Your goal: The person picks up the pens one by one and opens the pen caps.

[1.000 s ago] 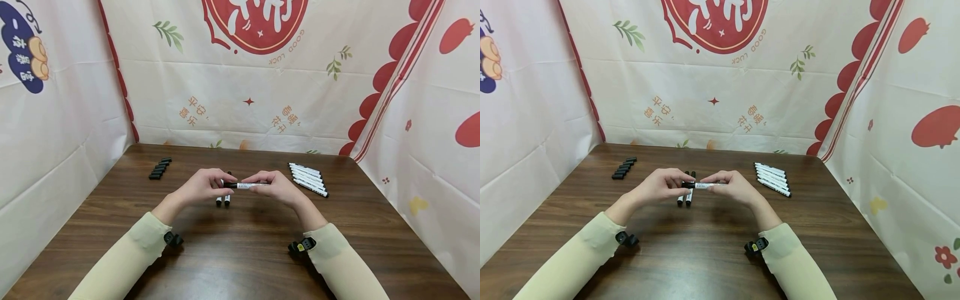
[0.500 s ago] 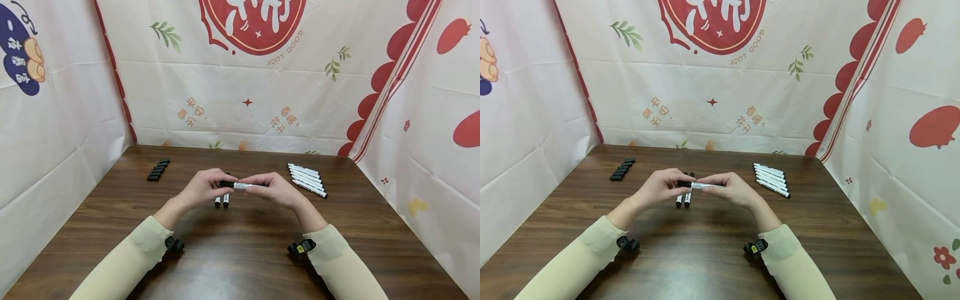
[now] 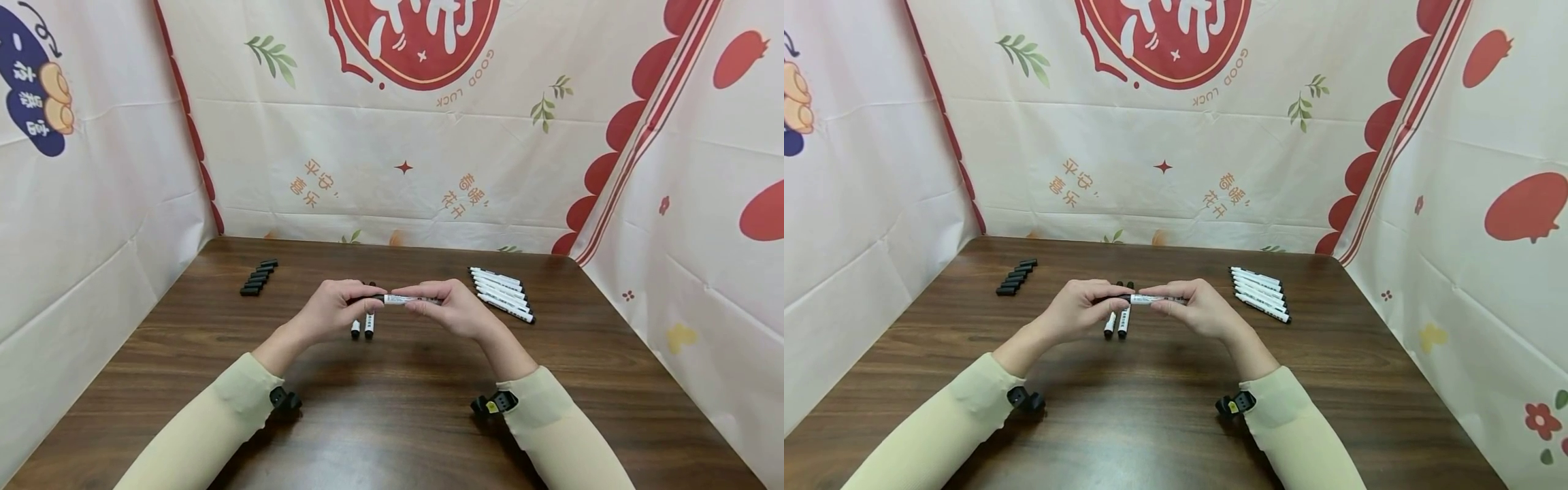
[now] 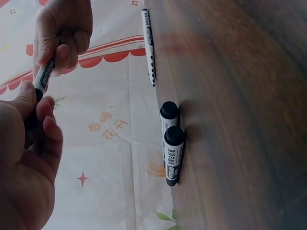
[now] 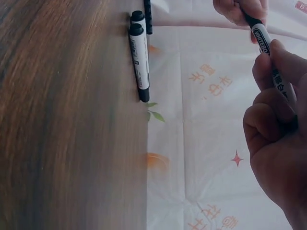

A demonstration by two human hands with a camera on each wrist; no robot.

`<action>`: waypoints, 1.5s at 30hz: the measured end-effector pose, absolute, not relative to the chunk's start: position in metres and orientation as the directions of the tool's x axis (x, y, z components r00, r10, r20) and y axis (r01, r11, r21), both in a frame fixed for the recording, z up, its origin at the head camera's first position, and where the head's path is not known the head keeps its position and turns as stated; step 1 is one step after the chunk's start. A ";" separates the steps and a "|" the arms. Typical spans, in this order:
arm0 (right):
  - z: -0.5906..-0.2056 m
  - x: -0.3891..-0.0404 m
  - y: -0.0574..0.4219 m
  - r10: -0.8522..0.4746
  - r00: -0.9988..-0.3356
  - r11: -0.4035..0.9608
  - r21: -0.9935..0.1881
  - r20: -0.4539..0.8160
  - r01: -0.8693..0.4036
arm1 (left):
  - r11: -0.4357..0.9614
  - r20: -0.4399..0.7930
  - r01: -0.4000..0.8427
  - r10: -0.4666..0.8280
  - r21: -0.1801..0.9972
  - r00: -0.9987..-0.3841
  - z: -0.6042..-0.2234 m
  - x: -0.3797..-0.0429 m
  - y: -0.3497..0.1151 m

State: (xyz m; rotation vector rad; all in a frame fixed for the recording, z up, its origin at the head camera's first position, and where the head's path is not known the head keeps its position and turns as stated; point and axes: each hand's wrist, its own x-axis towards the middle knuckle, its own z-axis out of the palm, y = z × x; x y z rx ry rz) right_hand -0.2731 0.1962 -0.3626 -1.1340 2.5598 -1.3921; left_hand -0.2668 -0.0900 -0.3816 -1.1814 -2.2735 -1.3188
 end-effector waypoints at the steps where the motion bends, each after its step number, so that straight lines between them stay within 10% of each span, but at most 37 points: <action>1: -0.363 -0.273 0.196 -0.604 -0.728 0.352 -0.711 0.325 -0.609 | 0.257 0.546 0.727 0.516 0.637 -0.660 -0.381 -0.266 -0.090; 13: -0.360 -0.274 0.200 -0.596 -0.758 0.332 -0.777 0.266 -0.534 | 0.294 0.675 0.834 0.491 0.467 -0.551 -0.380 -0.268 -0.093; 45: -0.364 -0.291 0.241 -0.421 -0.874 0.537 -0.711 0.241 -0.455 | 0.502 0.366 0.561 0.437 0.658 -0.822 -0.353 -0.281 -0.154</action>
